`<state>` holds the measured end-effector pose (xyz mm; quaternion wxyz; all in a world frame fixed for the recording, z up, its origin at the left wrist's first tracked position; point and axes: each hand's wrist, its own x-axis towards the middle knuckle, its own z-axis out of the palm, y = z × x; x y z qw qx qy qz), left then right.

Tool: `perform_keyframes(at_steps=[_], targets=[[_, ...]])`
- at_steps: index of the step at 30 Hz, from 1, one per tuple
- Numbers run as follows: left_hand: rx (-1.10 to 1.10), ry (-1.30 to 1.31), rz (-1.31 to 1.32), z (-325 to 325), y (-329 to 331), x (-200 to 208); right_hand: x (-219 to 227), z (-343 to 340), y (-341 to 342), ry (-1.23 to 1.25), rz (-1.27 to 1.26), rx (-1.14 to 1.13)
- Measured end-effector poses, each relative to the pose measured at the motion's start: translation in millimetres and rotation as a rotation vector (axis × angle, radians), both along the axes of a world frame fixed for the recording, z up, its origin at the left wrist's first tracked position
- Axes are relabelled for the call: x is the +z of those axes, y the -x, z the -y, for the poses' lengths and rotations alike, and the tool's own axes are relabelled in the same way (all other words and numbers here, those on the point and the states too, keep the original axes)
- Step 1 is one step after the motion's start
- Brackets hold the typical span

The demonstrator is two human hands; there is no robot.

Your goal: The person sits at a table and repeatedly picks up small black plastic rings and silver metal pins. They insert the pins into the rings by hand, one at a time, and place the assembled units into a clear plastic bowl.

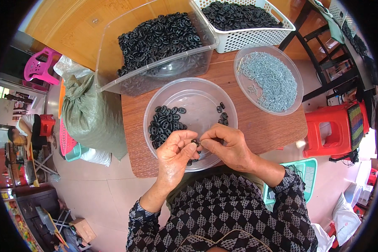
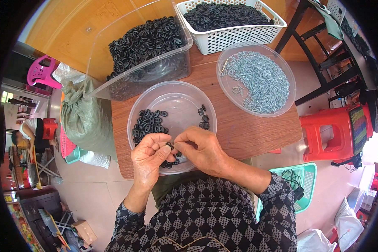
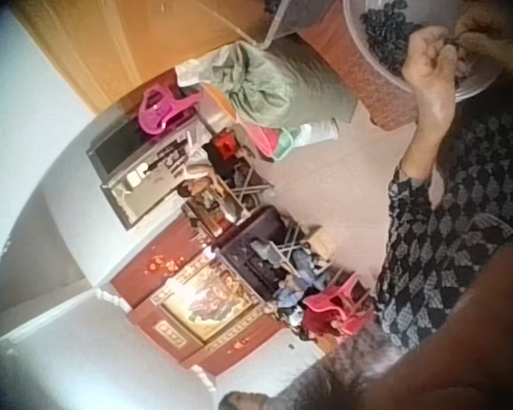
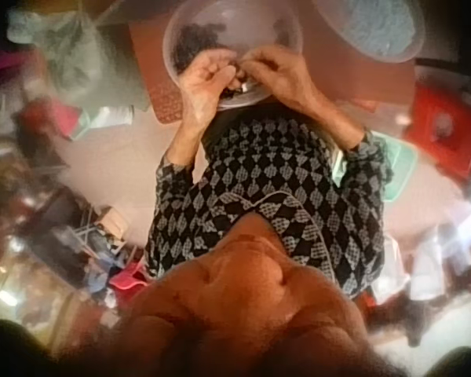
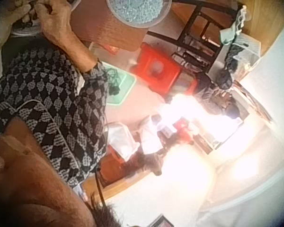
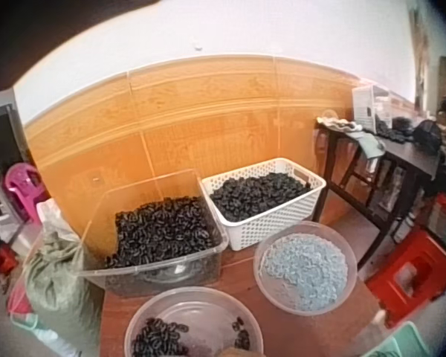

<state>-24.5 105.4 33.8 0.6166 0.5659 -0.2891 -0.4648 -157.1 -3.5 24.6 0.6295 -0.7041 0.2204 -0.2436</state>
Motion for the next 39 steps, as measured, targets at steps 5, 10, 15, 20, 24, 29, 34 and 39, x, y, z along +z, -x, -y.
perform_keyframes(at_steps=[5, 10, 15, 20, 24, 29, 34, 39], targets=[[-0.001, -0.006, 0.071, -2, 2, 1, 0, 0, 0, 0.017, -0.021, 0.028], [-0.008, -0.001, 0.127, -2, 1, 1, 0, -2, -1, -0.021, -0.002, 0.024], [0.019, -0.009, 0.084, -1, 4, 5, 2, -2, -1, -0.053, -0.006, 0.012], [0.021, -0.016, 0.087, -1, 4, 6, 1, -3, -2, -0.041, -0.004, 0.002], [0.016, -0.031, 0.153, -1, 5, 5, 0, -4, -3, -0.034, 0.004, -0.013], [0.006, 0.002, 0.372, -4, 5, -6, -4, -6, -4, 0.157, 0.041, -0.025], [0.024, 0.055, 0.511, -5, 9, -12, -16, -5, -6, 0.362, 0.118, 0.001], [0.032, 0.065, 0.516, -4, 10, -12, -18, -6, -9, 0.435, 0.167, 0.003]])
